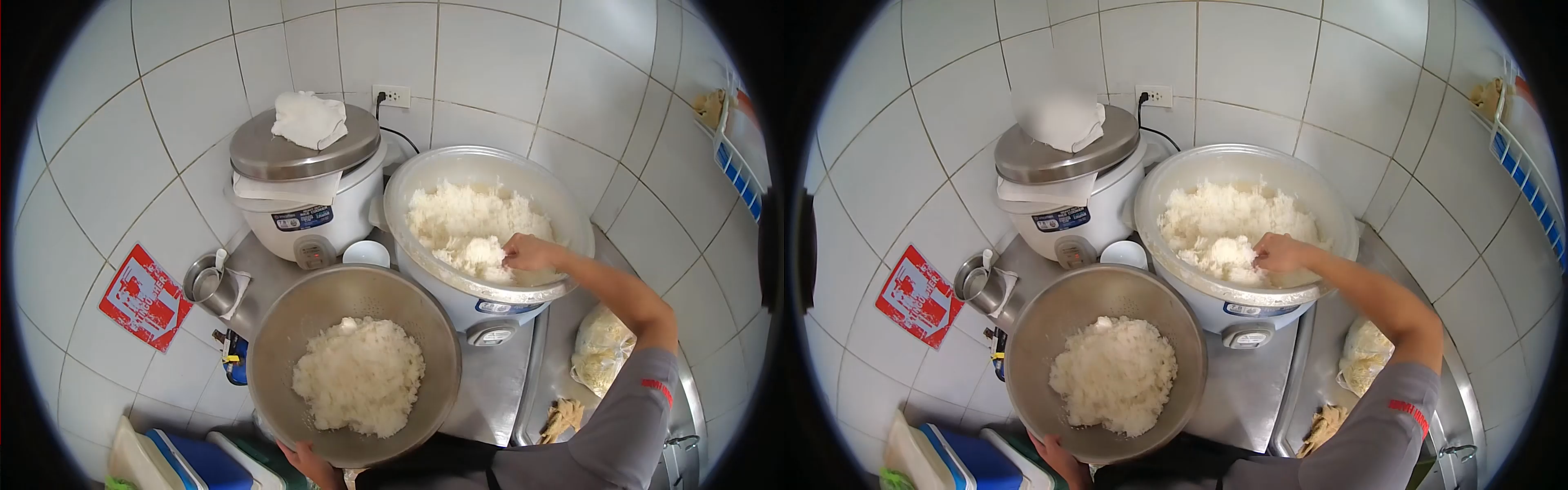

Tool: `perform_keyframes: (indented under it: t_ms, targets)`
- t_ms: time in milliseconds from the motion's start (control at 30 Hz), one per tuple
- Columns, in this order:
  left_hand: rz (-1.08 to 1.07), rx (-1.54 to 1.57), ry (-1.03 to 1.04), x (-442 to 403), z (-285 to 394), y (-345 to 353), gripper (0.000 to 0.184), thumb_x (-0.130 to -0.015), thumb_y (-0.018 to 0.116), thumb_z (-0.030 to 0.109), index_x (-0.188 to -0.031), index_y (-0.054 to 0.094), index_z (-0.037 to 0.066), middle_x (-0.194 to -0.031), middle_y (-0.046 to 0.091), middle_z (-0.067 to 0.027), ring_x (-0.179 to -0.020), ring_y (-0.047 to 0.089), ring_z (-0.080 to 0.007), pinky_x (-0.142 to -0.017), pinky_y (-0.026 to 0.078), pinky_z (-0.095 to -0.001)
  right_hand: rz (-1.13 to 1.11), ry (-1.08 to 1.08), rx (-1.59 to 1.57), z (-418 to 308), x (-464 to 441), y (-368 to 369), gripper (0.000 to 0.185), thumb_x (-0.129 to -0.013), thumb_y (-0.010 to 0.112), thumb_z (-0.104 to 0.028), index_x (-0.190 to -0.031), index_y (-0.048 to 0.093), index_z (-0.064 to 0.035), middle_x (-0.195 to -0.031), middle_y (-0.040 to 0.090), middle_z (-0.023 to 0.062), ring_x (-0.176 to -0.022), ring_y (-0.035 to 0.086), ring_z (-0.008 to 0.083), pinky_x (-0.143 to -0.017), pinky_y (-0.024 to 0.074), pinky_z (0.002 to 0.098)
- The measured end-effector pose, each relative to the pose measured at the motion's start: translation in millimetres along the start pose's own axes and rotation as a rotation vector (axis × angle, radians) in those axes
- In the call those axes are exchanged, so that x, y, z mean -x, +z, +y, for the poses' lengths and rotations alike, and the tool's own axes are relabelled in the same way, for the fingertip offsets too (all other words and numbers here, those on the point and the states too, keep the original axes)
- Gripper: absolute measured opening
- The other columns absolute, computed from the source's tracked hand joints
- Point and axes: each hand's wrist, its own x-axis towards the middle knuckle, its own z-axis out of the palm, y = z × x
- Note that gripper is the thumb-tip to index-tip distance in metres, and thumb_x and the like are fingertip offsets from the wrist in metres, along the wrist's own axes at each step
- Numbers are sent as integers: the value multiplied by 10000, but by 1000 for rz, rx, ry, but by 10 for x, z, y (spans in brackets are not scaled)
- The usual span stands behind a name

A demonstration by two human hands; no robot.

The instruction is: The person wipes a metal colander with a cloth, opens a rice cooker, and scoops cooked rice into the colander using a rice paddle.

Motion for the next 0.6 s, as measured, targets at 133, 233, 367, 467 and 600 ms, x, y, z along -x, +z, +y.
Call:
perform_keyframes:
  t_ms: [133,233,367,467,600]
  targets:
    - [-85,0,15,11,-2,-47,544,-792,420,63,-1308,258,15,-1143,477,-154,-951,508,-229,-785,420,-312,24,96,-116,71,56,-211,289,-739,591,-236,-843,624,33,-722,618,165,-644,572,204,-602,450,319]
    - [-109,24,22,34,64,22,526,-805,424,71,-1302,264,9,-1132,482,-146,-938,507,-221,-784,416,-303,115,52,38,-27,78,-518,279,-738,589,-228,-842,622,28,-718,615,162,-644,575,197,-619,452,324]
    - [-87,48,9,57,95,32,526,-762,426,23,-1272,299,7,-1123,481,-133,-952,498,-211,-798,411,-298,251,59,216,-565,125,-897,287,-735,604,-253,-895,628,-16,-789,628,149,-718,600,268,-675,447,349]
    - [-60,88,-35,74,97,14,539,-736,417,-2,-1263,306,4,-1126,474,-126,-964,488,-202,-812,406,-291,264,-65,368,-1359,210,-874,209,-749,595,-222,-876,646,-64,-771,633,119,-763,600,267,-713,433,364]
    - [-123,113,-26,-16,0,-57,558,-720,410,-14,-1266,297,0,-1115,472,-117,-957,482,-194,-820,399,-281,210,-305,745,-2068,77,-364,164,-745,555,-141,-867,644,-78,-793,613,119,-759,596,265,-716,428,377]
